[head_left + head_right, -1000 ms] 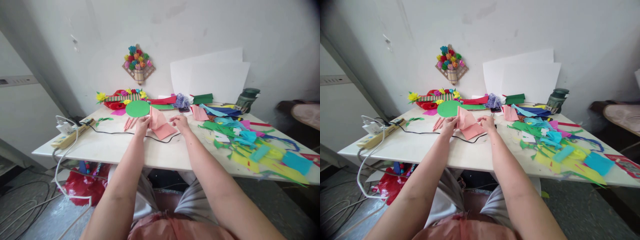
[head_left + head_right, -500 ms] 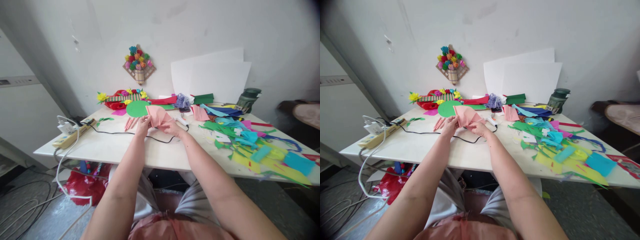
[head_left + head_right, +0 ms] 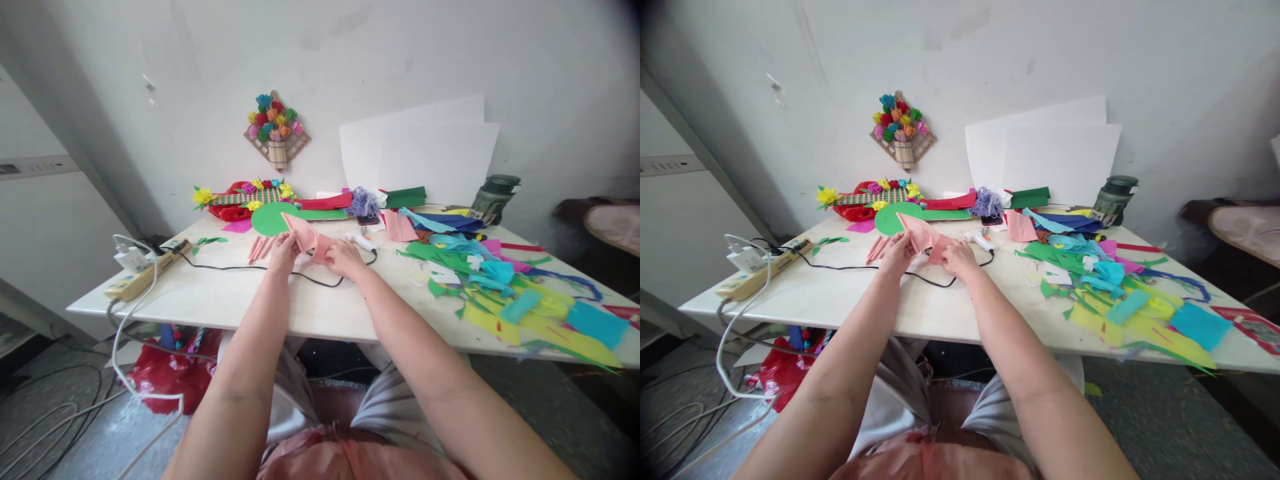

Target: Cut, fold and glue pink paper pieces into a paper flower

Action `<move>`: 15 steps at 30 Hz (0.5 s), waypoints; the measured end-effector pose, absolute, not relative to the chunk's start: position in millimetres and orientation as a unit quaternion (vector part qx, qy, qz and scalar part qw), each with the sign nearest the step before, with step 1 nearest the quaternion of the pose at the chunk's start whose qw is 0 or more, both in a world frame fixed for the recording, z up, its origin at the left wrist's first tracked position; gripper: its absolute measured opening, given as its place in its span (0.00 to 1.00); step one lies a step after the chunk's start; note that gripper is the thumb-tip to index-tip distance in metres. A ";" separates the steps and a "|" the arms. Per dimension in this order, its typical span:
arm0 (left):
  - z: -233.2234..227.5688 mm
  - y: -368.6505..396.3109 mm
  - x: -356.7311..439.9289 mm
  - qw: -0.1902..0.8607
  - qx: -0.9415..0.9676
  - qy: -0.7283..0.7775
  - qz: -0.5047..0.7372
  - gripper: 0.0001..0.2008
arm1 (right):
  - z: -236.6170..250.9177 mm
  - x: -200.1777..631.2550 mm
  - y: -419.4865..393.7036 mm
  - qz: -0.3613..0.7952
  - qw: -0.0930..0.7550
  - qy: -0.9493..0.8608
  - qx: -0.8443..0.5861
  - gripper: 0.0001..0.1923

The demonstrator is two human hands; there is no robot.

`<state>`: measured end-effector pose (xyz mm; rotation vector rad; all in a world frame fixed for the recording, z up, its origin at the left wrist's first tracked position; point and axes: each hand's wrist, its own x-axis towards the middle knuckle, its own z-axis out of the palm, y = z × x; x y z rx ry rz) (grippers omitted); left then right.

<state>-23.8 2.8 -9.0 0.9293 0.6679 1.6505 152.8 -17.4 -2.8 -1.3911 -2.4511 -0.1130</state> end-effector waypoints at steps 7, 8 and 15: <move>-9.2 4.9 -26.1 0.529 0.373 0.268 0.713 0.17 | -2.0 148.4 -16.0 -0.114 0.125 -0.861 -0.480 0.14; -9.2 5.0 -26.2 0.530 0.373 0.265 0.714 0.17 | -1.9 148.0 -15.9 -0.111 0.121 -0.859 -0.486 0.15; -9.1 6.9 -26.5 0.533 0.367 0.264 0.715 0.17 | 0.4 145.9 -19.3 -0.080 0.112 -0.838 -0.528 0.16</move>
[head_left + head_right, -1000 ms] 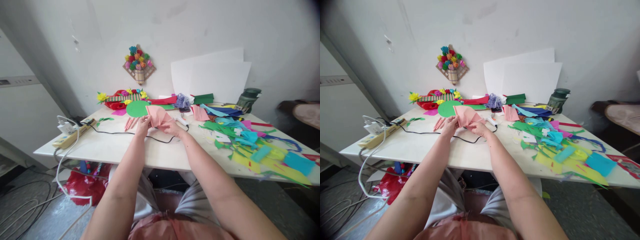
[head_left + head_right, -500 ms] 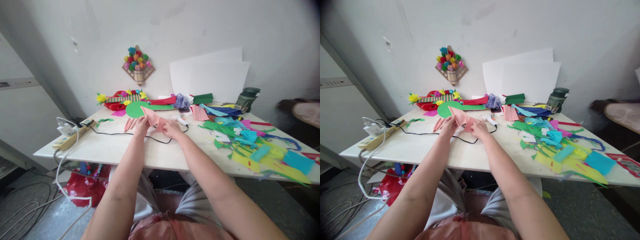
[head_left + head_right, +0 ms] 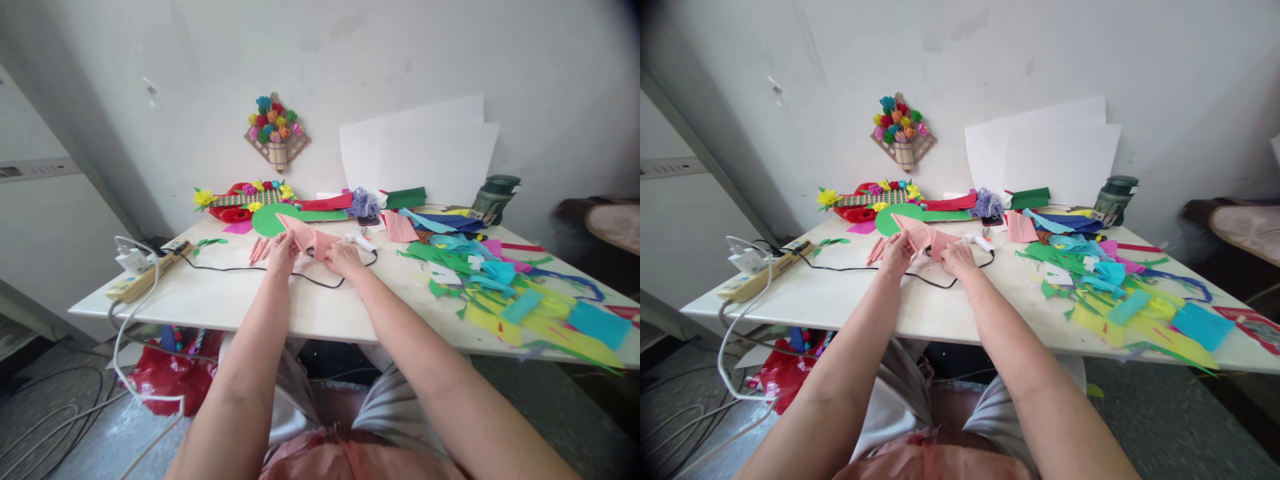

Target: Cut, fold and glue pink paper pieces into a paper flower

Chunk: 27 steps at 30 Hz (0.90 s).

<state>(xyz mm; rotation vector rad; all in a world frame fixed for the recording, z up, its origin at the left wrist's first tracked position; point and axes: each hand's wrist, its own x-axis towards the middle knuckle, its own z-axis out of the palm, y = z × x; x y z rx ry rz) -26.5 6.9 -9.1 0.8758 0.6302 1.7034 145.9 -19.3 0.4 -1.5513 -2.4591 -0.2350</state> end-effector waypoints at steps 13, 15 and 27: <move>-6.0 5.6 -29.2 0.534 0.355 0.208 0.739 0.13 | -2.2 146.1 -11.7 -0.019 0.211 -0.773 -0.598 0.15; -6.5 6.4 -29.0 0.540 0.352 0.193 0.740 0.13 | -3.3 148.4 -8.2 0.073 0.291 -0.730 -0.614 0.13; -6.2 6.4 -30.5 0.509 0.339 0.212 0.762 0.12 | 0.7 156.1 2.2 0.471 0.616 -0.452 -0.440 0.05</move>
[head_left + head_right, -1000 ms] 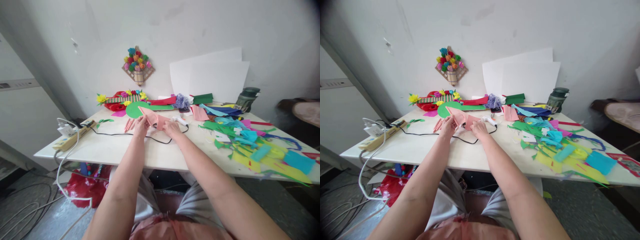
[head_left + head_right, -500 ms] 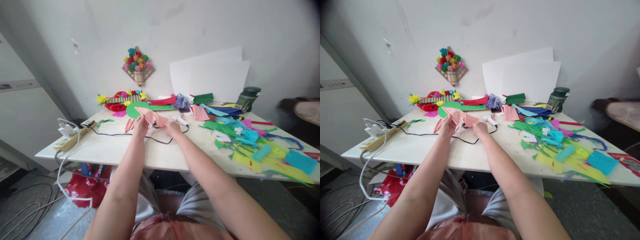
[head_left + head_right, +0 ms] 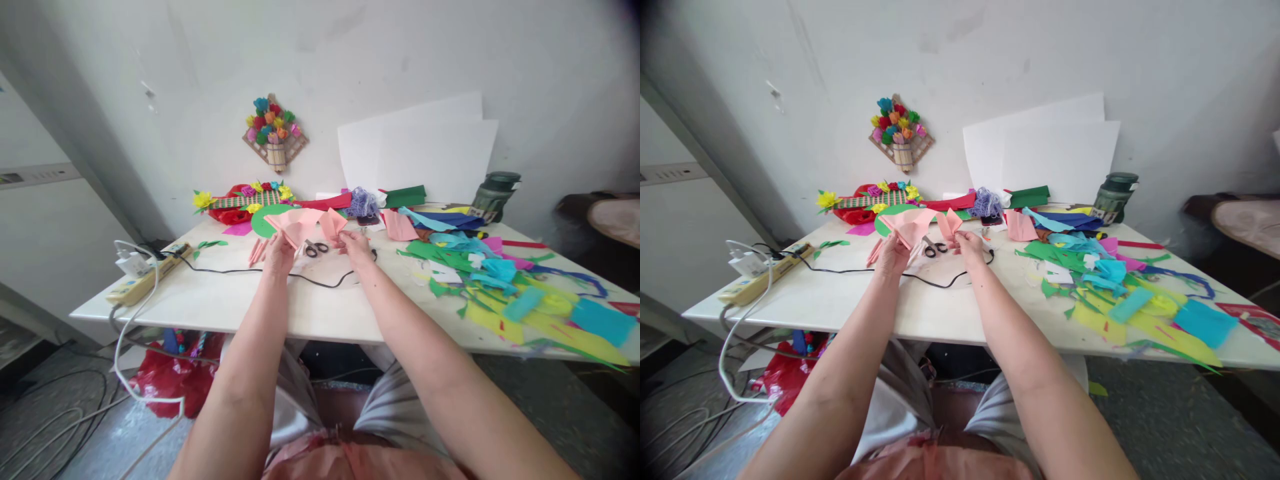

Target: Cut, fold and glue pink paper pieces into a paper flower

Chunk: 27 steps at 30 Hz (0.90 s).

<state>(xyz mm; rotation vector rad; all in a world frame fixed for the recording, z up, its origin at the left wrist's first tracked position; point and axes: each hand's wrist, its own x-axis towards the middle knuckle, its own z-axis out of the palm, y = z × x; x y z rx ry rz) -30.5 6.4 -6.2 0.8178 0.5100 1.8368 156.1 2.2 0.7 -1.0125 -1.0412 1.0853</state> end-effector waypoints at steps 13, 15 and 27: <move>-15.0 12.9 -31.3 0.555 0.333 0.224 0.728 0.11 | -3.3 144.9 -1.1 0.298 0.393 -0.732 -0.470 0.06; -16.9 15.1 -32.6 0.552 0.335 0.222 0.731 0.11 | -4.7 140.5 0.9 0.168 0.320 -0.796 -0.486 0.09; -14.9 14.5 -31.9 0.579 0.304 0.202 0.729 0.06 | 11.9 134.3 -15.7 -0.035 0.096 -0.850 -0.517 0.18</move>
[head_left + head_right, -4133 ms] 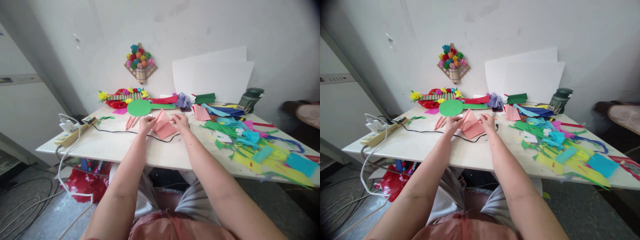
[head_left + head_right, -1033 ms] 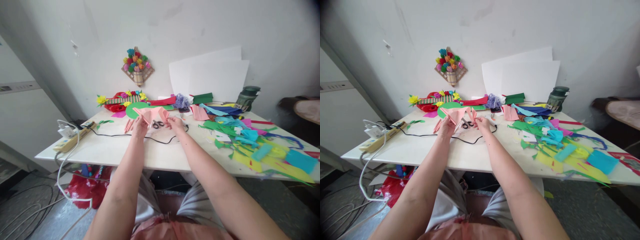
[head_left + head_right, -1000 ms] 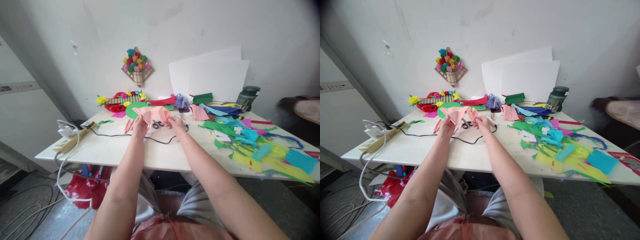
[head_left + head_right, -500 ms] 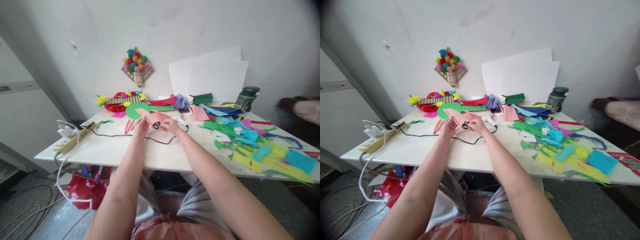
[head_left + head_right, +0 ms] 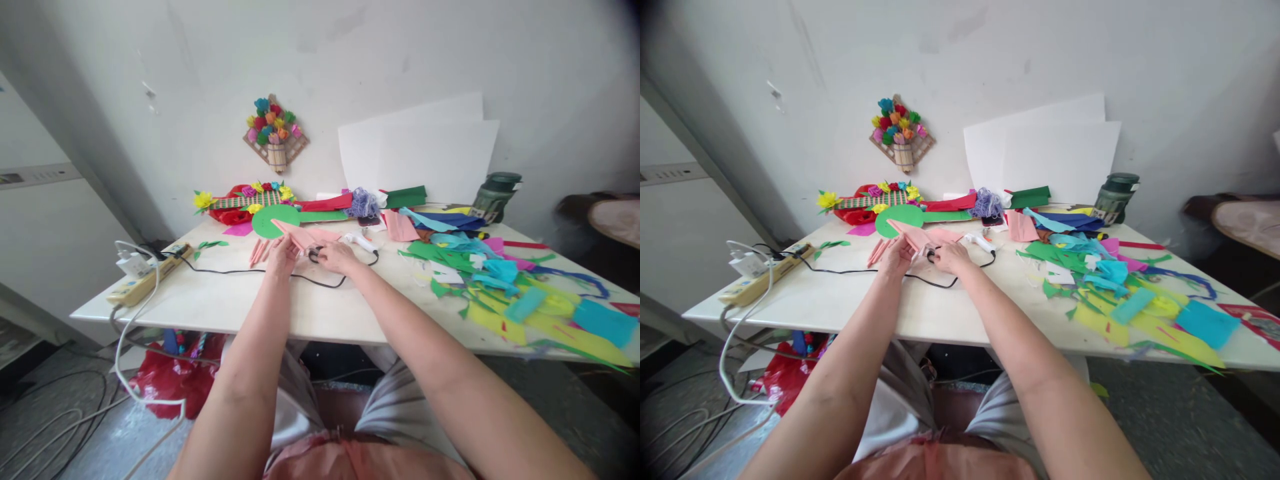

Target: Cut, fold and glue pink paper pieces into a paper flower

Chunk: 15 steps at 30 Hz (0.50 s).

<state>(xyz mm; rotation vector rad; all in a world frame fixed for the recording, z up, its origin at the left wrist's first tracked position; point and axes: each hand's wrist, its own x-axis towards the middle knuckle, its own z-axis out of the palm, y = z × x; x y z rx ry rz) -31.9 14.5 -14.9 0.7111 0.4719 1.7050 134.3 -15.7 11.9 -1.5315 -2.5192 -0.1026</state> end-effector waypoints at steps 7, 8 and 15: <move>-12.3 11.7 -30.4 0.575 0.283 0.224 0.734 0.05 | 13.3 127.3 -21.8 -0.032 0.117 -0.813 -0.569 0.23; -11.8 11.2 -30.2 0.576 0.280 0.226 0.734 0.05 | 14.7 125.5 -23.0 -0.029 0.113 -0.810 -0.574 0.23; -10.9 9.8 -31.6 0.582 0.292 0.230 0.723 0.03 | 27.0 123.8 -30.9 -0.031 0.046 -0.816 -0.575 0.19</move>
